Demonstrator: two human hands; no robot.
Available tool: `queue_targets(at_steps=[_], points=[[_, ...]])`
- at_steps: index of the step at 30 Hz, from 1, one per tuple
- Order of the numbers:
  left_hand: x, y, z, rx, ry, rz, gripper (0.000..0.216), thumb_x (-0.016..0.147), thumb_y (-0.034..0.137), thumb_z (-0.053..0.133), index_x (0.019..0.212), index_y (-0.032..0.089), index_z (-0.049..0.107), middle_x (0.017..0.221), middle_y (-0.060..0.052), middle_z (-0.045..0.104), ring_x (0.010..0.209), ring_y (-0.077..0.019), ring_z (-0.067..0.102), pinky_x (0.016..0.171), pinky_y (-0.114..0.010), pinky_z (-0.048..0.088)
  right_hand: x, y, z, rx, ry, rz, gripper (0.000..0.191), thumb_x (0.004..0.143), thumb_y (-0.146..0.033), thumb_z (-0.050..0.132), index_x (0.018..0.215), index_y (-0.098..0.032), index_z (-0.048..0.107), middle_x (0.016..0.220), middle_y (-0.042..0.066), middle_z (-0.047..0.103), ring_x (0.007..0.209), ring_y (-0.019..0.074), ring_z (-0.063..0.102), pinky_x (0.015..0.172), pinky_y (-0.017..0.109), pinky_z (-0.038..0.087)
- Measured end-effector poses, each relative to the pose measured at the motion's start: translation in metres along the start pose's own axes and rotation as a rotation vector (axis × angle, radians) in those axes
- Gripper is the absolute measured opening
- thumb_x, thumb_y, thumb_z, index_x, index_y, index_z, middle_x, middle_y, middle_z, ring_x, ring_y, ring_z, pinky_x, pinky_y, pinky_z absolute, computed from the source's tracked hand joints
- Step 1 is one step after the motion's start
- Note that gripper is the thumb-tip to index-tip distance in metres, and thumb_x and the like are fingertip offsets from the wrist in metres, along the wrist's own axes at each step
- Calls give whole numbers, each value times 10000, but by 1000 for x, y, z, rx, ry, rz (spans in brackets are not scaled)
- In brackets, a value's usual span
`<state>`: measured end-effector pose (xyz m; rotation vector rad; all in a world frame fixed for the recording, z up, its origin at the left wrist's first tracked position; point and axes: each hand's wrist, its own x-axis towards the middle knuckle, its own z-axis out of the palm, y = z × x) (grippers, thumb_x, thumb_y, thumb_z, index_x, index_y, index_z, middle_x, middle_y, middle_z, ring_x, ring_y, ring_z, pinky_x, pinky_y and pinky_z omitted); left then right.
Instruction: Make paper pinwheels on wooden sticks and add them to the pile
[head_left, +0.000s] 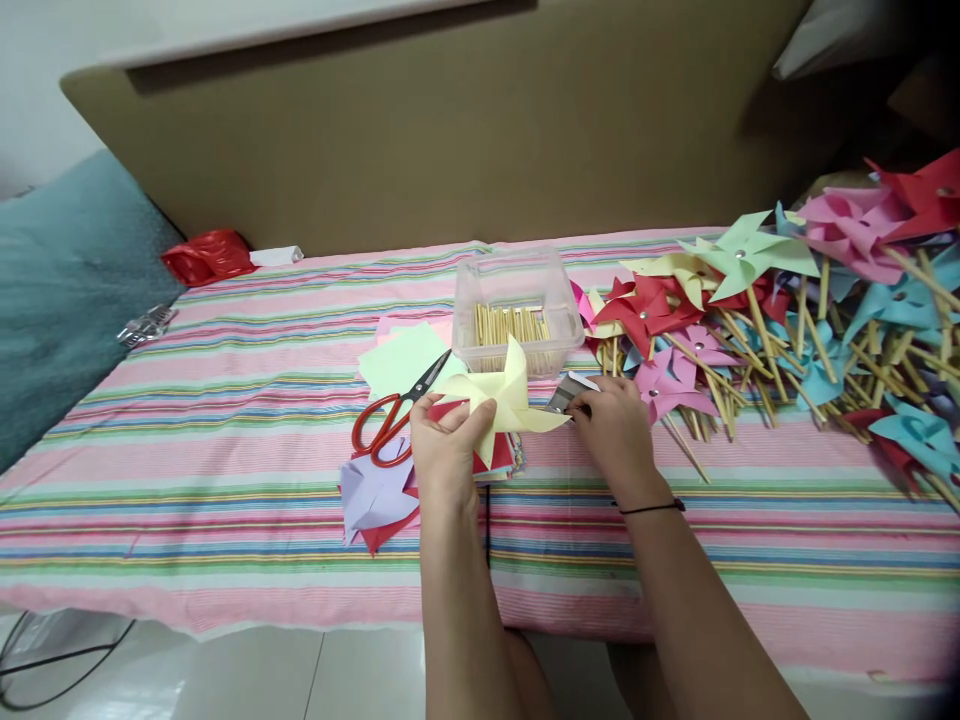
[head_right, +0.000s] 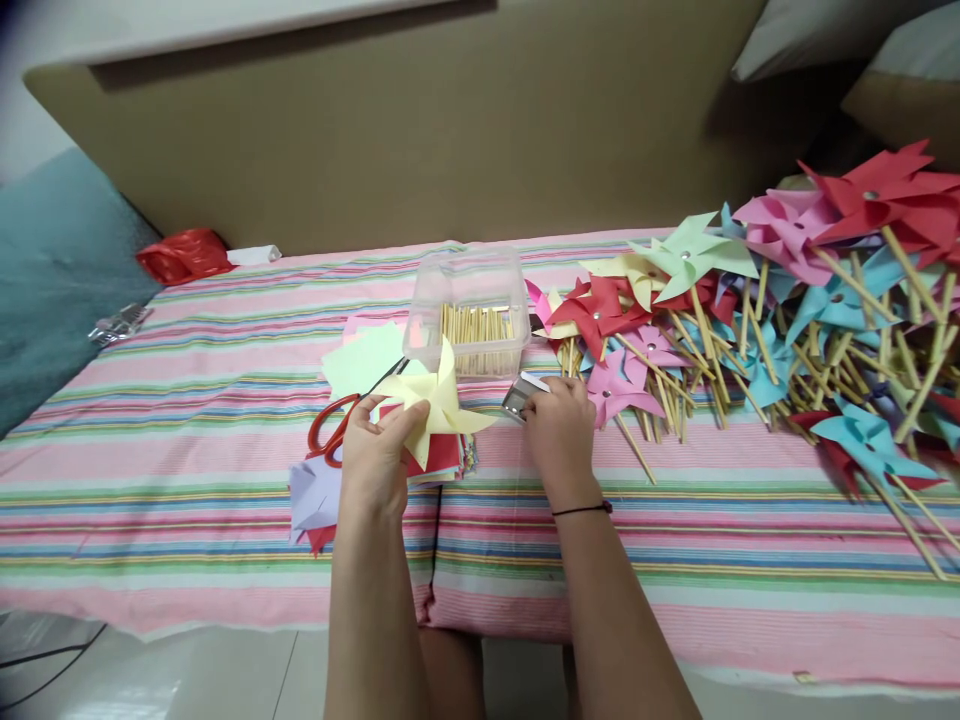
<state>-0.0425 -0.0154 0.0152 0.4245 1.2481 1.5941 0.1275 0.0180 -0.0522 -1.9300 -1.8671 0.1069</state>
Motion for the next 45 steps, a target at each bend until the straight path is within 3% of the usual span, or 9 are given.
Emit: queue_targets(at_steps=[5,10,14,20,24,31,38,42,45], points=[[1,0,0,17,9,-7,675,511,138,821,1037,195,402,705,-31,716,584,-168,682,615,-280,537,-3,1,5,54,77,-13,254,806,-104,559,609,-197,688,916,107,666,1016,321,480,719,404,374],[1,-3,2,32,-10,-1,646,533,140,810,1026,197,397,710,-37,723,579,-162,677,612,-281,539,-1,1,-1,279,168,14,161,767,-133,614,651,-206,699,1062,98,693,1084,316,518,878,484,405],[1,-3,3,33,-20,10,640,544,138,807,1023,200,388,711,-32,725,572,-152,672,611,-278,540,0,1,-16,481,226,14,110,745,-187,653,642,-200,693,1006,108,717,1081,306,579,963,518,408],[-1,-3,10,64,5,21,644,521,118,805,1013,192,396,640,9,696,530,-132,651,570,-234,510,-10,3,-35,1013,199,208,45,666,-219,719,650,-196,683,964,96,744,921,257,693,809,433,549],[-3,-6,18,111,-20,21,659,517,130,804,1022,194,385,650,-7,707,520,-132,643,553,-229,497,-15,5,-44,1254,223,353,92,635,-203,743,611,-189,655,810,64,748,775,207,708,697,354,574],[-8,-14,28,208,-53,45,645,538,178,801,1020,216,374,680,-5,711,528,-150,647,525,-236,482,-14,5,-56,1416,146,485,136,657,-271,765,711,-188,672,707,6,684,640,106,615,625,250,526],[-7,-23,32,248,-86,86,626,562,199,795,1005,230,354,668,22,702,491,-126,620,536,-230,478,-15,4,-56,1462,63,525,250,671,-355,786,808,-204,641,663,-21,648,588,96,576,578,246,503],[-5,-25,33,278,-101,105,611,579,202,789,1003,233,349,662,26,702,488,-123,615,540,-233,482,-16,5,-51,1465,40,559,239,648,-350,809,779,-194,684,596,-29,624,536,84,544,531,231,482],[-5,-27,34,301,-107,145,619,584,187,782,1022,232,347,665,25,706,536,-133,643,579,-239,496,-17,4,-53,1467,63,509,202,655,-343,806,780,-201,735,635,-10,658,580,97,576,579,258,518]])
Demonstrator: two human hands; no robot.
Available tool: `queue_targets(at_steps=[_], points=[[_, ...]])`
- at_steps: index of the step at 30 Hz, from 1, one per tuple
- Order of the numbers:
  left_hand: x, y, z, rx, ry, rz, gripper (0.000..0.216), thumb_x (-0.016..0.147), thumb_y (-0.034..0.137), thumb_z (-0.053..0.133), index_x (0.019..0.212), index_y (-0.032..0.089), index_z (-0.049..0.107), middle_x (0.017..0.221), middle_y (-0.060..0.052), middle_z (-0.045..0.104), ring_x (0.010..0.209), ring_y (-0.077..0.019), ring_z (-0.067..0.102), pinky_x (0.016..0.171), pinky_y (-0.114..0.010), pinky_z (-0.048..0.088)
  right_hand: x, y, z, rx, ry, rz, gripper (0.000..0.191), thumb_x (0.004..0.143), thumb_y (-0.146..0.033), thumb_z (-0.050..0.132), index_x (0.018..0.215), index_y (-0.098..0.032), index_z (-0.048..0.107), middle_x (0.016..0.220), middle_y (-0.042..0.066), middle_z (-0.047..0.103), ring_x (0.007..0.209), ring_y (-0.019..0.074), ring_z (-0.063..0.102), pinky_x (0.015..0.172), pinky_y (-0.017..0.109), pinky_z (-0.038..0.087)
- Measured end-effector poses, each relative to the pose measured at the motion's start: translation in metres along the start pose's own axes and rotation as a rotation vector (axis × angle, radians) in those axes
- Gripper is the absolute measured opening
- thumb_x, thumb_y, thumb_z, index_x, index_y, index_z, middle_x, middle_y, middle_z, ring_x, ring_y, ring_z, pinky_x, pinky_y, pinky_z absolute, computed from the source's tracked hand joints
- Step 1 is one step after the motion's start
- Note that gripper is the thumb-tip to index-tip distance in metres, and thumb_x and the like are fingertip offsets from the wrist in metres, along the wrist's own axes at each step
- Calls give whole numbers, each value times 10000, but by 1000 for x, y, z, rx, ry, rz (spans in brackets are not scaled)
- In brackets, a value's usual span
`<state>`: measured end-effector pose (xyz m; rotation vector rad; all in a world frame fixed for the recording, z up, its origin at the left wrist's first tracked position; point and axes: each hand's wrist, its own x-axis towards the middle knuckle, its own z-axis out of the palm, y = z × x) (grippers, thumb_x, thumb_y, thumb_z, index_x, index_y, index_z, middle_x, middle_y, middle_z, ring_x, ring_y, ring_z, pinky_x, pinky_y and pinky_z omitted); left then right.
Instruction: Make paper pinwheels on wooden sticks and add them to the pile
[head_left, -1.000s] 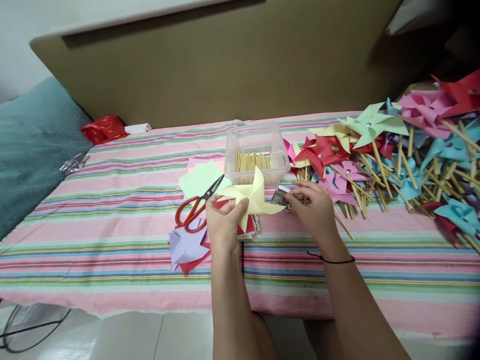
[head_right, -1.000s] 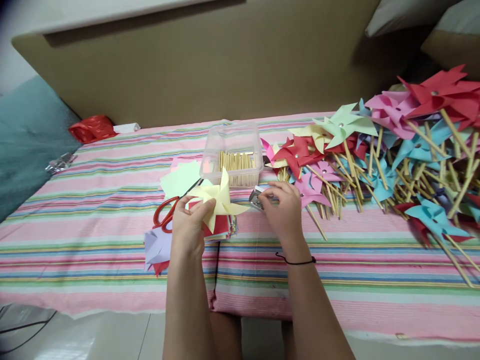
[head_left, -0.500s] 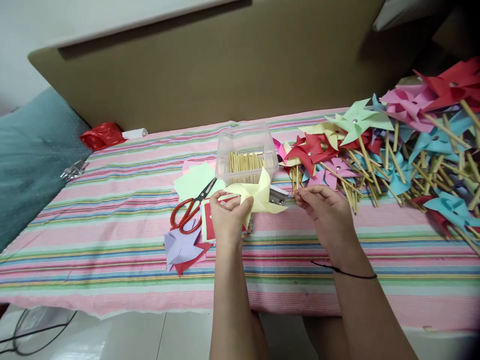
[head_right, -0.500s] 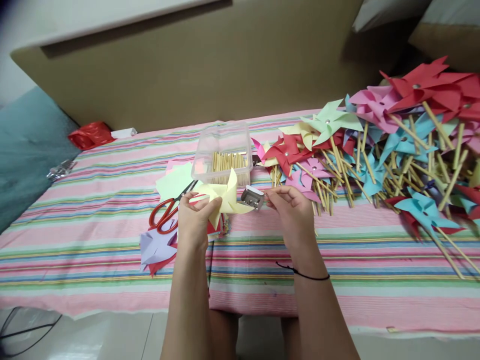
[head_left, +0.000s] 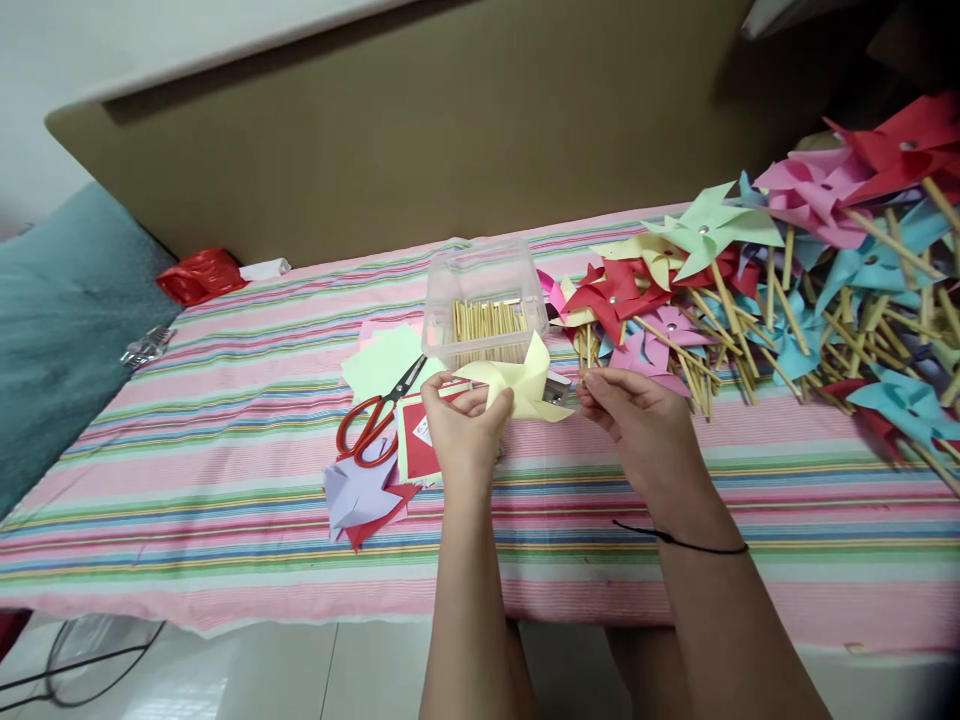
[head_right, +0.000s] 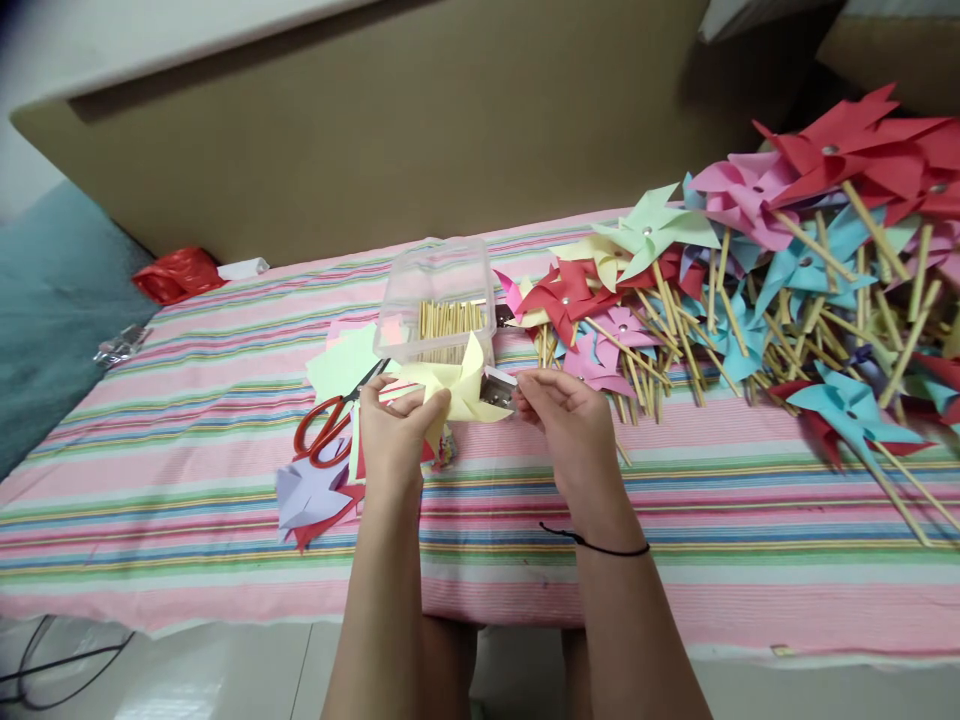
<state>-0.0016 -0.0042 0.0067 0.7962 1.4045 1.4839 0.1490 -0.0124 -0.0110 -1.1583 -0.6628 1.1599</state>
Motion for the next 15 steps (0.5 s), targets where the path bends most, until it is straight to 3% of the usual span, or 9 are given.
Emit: queue_targets(at_steps=[10,15], points=[[-2,-6,3,63,-80,119,580,635,211,763,1042,245,351,691,15,713,572,-156,673,590,-242,500,-9,-2,17,-156,-245,-246,66,686,-237,782,735,-234,737,730,-6,717,670,144,651,643,303,552],[-5,0,5,17,-126,83,596,629,212,772,1046,242,346,680,17,712,537,-150,662,559,-233,492,-8,3,18,-319,-174,-304,16,724,-242,755,732,-237,741,750,1,725,677,155,635,633,307,522]])
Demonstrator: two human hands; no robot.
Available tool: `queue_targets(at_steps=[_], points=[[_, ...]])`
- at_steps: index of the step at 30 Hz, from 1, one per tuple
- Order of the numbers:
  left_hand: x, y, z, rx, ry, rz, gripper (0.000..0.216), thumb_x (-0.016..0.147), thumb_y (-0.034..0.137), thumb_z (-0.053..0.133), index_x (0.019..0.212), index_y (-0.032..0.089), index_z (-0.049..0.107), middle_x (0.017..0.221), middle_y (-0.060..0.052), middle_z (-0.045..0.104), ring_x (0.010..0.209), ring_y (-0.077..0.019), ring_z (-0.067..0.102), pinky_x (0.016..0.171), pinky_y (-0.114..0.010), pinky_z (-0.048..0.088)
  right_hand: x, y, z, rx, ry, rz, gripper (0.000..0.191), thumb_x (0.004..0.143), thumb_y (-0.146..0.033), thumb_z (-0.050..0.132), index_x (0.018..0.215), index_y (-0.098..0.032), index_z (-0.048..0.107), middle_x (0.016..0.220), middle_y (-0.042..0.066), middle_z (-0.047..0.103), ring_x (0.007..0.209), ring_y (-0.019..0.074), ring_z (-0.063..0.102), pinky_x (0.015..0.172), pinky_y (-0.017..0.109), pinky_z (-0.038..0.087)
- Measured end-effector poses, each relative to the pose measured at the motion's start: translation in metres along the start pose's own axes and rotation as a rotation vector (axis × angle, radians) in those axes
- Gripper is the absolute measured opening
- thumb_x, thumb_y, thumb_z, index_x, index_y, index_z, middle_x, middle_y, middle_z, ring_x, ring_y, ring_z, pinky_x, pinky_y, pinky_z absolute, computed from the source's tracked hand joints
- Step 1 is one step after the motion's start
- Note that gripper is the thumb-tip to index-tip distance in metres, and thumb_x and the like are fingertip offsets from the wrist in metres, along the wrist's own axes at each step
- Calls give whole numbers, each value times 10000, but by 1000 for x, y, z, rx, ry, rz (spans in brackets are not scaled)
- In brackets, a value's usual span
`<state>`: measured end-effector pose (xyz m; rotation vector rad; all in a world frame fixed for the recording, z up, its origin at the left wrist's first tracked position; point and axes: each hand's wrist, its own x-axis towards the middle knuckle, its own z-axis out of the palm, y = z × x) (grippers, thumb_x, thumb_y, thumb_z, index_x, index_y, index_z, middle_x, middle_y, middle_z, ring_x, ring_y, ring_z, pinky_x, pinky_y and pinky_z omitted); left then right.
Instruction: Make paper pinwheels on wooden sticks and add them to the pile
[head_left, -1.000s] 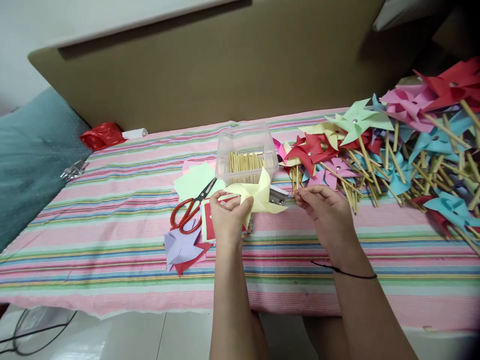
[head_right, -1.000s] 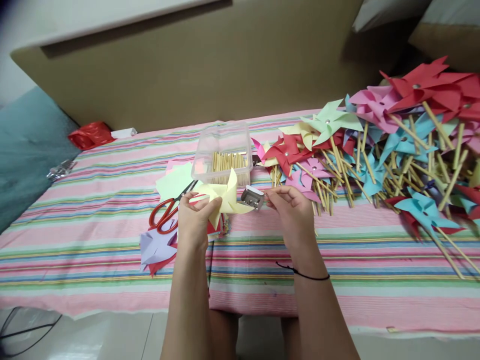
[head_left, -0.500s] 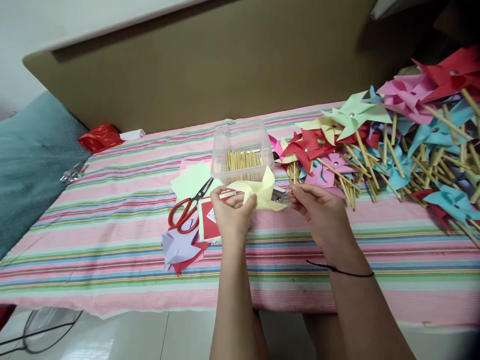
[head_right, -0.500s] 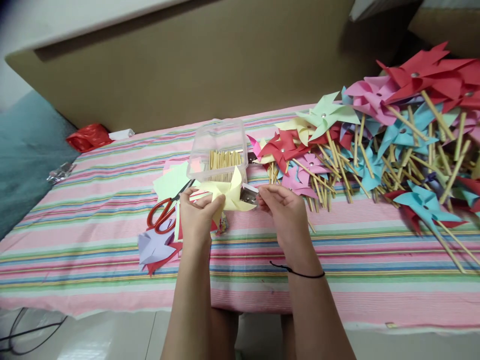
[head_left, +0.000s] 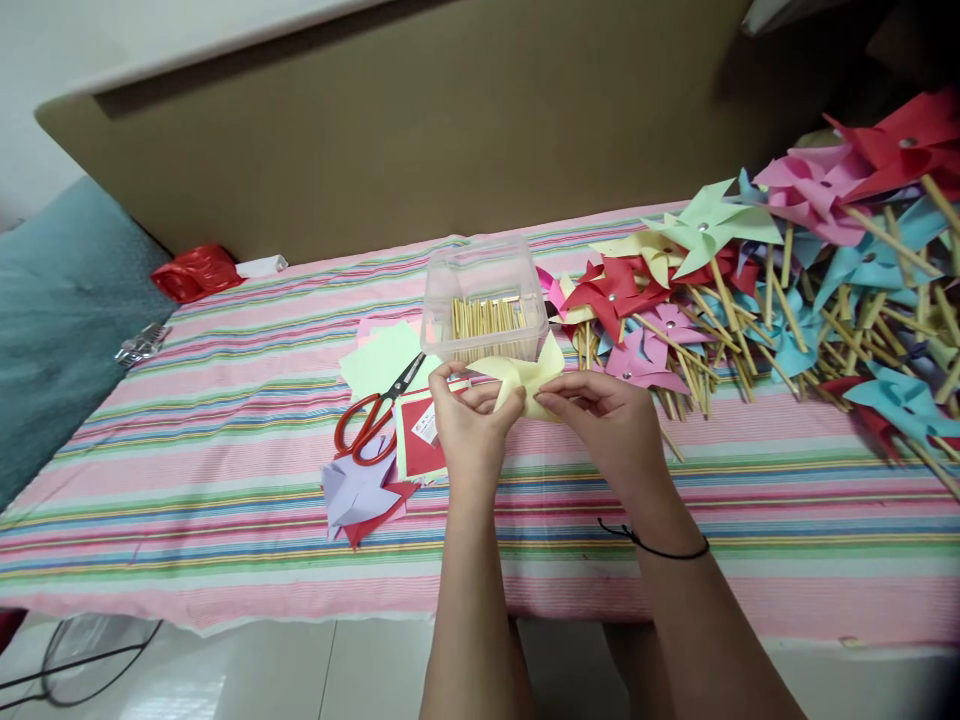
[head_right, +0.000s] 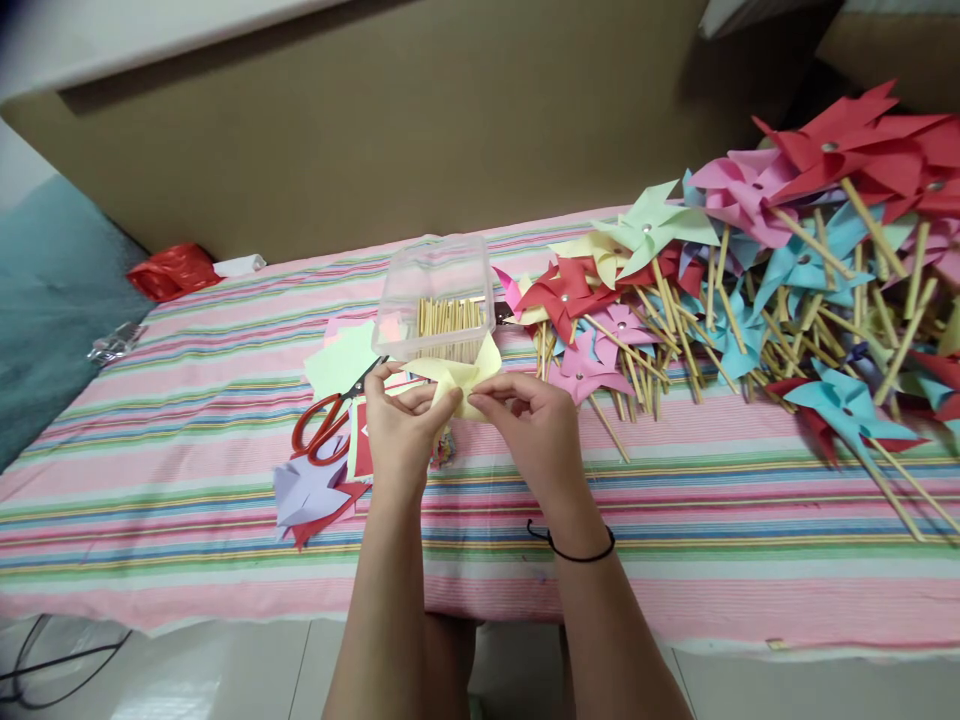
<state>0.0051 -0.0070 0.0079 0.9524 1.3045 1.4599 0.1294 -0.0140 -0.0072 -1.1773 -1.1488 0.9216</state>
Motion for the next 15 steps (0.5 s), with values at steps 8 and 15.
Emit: queue_targets(at_steps=[8,15], points=[[-1,5,3,-53,-26,-38,640,587,205,800,1056,233,366,677,17,713,560,-143,665,594,-234,500,1,2,-2,-45,7,-57,44,705,-219,769,724,-253,751,796,8,734,797,190,642,634,305,480],[-3,8,3,-74,-58,-42,616,591,212,799,1042,235,380,678,4,723,575,-151,674,588,-227,489,2,2,-2,-24,6,-71,46,706,-213,763,720,-255,750,808,17,734,842,209,655,730,358,513]])
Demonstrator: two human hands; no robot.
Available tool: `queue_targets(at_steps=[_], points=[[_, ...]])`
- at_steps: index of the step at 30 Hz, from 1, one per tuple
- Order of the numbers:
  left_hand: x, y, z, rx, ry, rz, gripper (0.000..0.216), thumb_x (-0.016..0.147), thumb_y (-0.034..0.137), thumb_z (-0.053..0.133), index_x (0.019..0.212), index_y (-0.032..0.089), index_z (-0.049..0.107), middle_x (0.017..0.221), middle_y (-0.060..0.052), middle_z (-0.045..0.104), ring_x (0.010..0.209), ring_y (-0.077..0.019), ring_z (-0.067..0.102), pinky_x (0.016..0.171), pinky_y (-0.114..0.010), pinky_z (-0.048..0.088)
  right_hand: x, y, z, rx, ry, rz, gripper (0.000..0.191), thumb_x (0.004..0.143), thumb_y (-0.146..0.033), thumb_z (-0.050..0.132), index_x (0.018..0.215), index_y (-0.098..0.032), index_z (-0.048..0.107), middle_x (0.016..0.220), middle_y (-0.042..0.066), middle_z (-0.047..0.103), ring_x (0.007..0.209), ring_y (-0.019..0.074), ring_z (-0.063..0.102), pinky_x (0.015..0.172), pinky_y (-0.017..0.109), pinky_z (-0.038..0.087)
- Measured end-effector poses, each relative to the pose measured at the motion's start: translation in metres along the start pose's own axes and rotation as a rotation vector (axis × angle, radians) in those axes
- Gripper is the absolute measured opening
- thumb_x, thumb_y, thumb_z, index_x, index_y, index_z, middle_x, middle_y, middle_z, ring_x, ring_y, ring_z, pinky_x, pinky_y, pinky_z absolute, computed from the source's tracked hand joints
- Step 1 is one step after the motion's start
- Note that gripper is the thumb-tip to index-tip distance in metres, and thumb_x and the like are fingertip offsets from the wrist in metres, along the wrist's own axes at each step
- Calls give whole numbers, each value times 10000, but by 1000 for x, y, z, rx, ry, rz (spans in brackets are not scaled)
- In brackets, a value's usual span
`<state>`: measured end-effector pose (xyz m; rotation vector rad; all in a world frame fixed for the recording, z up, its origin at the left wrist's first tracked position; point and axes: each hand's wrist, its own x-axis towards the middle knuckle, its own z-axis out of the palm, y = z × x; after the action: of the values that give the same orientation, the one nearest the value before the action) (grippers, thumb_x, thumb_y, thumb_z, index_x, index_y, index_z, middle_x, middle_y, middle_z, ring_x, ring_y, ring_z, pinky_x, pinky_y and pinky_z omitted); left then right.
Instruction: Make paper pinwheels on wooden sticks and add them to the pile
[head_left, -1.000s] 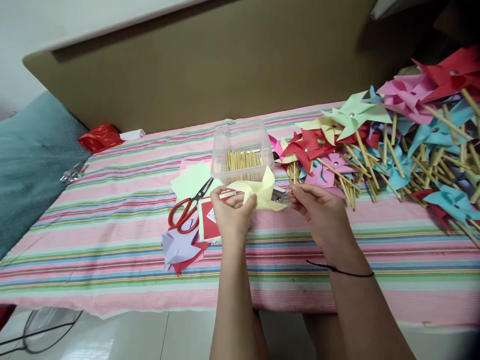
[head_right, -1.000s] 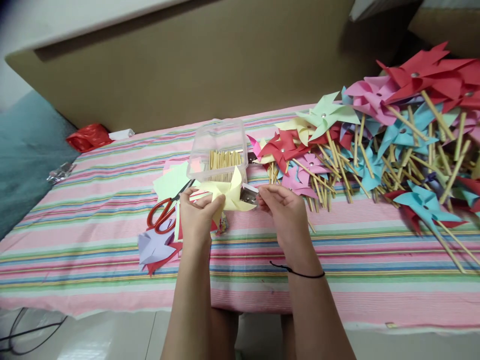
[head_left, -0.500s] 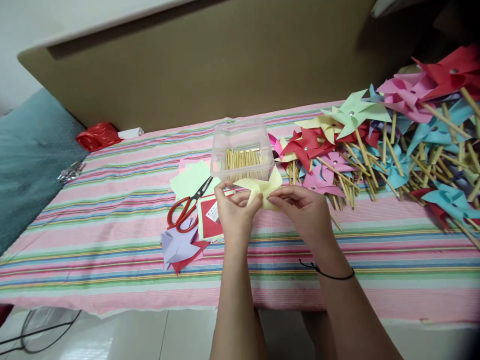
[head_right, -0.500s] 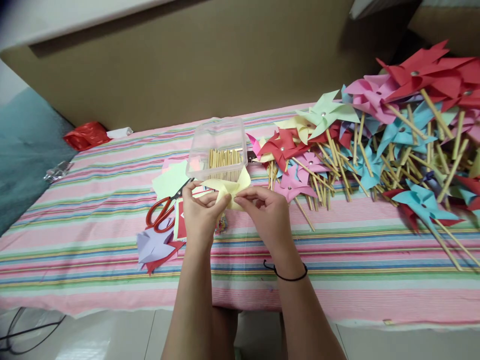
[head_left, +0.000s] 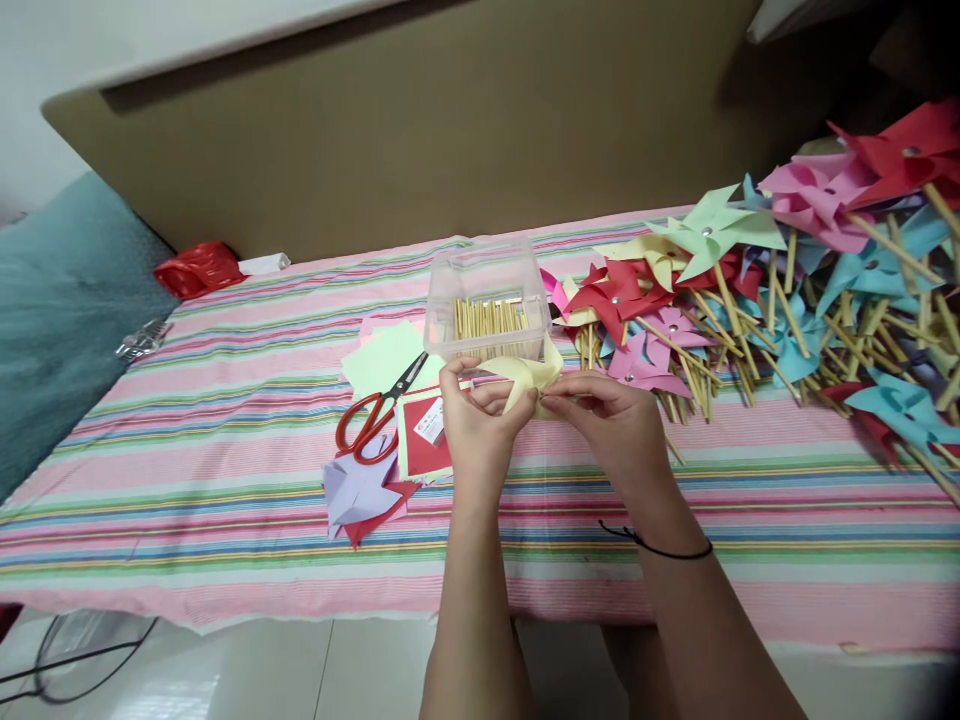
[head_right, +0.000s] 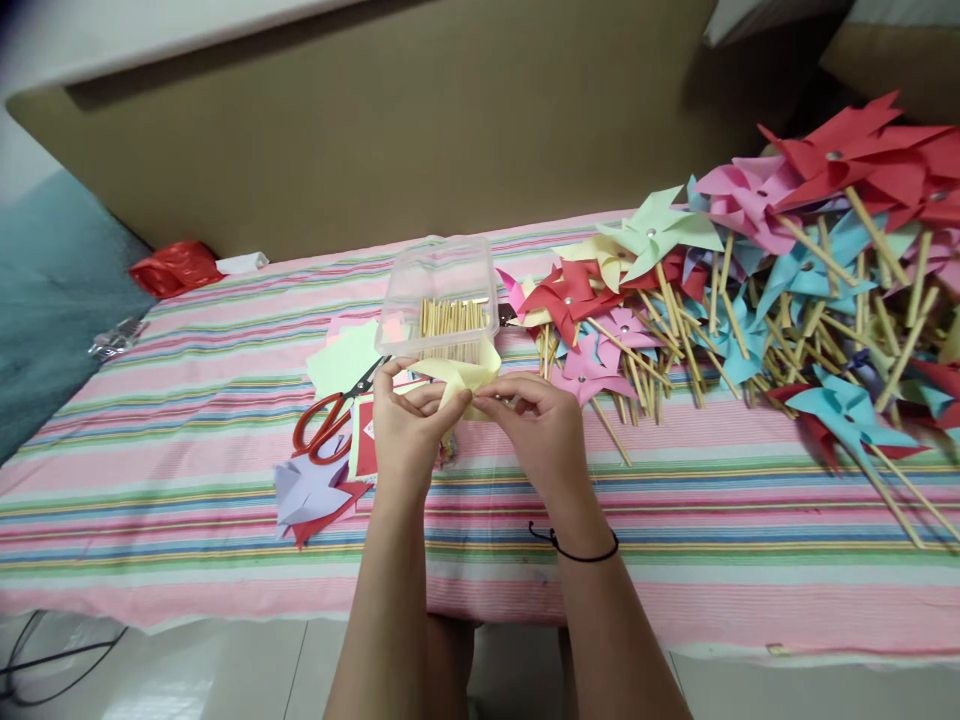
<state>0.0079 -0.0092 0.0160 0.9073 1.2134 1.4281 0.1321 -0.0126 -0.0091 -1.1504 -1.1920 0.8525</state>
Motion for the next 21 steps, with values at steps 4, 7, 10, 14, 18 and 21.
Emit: queue_targets(at_steps=[4,7,10,14,18,21], points=[[-1,1,0,0,-13,-1,604,602,213,789,1038,234,372,681,11,722,567,-147,672,589,-231,496,0,0,-1,22,-1,-7,52,701,-214,767,716,-261,751,808,20,731,857,213,651,725,358,515],[0,0,0,5,-27,18,582,622,201,772,1035,234,364,682,16,720,574,-143,676,589,-226,501,0,1,-1,38,-3,-7,68,694,-210,773,715,-272,755,816,17,724,866,210,640,718,351,507],[0,0,0,8,-30,30,569,629,189,764,1030,233,363,680,19,716,574,-140,676,586,-221,504,1,3,-2,41,-4,7,70,690,-218,778,716,-280,762,830,16,709,879,205,627,721,345,494],[0,-1,0,-3,-22,30,570,619,192,770,1021,239,370,674,22,713,574,-141,674,584,-221,500,1,4,-2,54,5,32,74,673,-218,783,704,-282,763,823,18,694,889,207,614,743,354,480],[-1,-1,0,13,-25,31,566,619,203,773,1020,242,376,683,18,712,575,-145,676,591,-230,506,1,7,-2,63,7,52,78,665,-219,783,705,-282,762,839,22,675,933,216,599,786,371,471],[-1,-1,1,44,-35,48,545,640,192,759,1017,239,369,686,18,709,562,-137,669,588,-230,511,0,8,-3,86,9,82,69,659,-221,781,699,-274,762,900,30,652,970,218,589,817,378,470]])
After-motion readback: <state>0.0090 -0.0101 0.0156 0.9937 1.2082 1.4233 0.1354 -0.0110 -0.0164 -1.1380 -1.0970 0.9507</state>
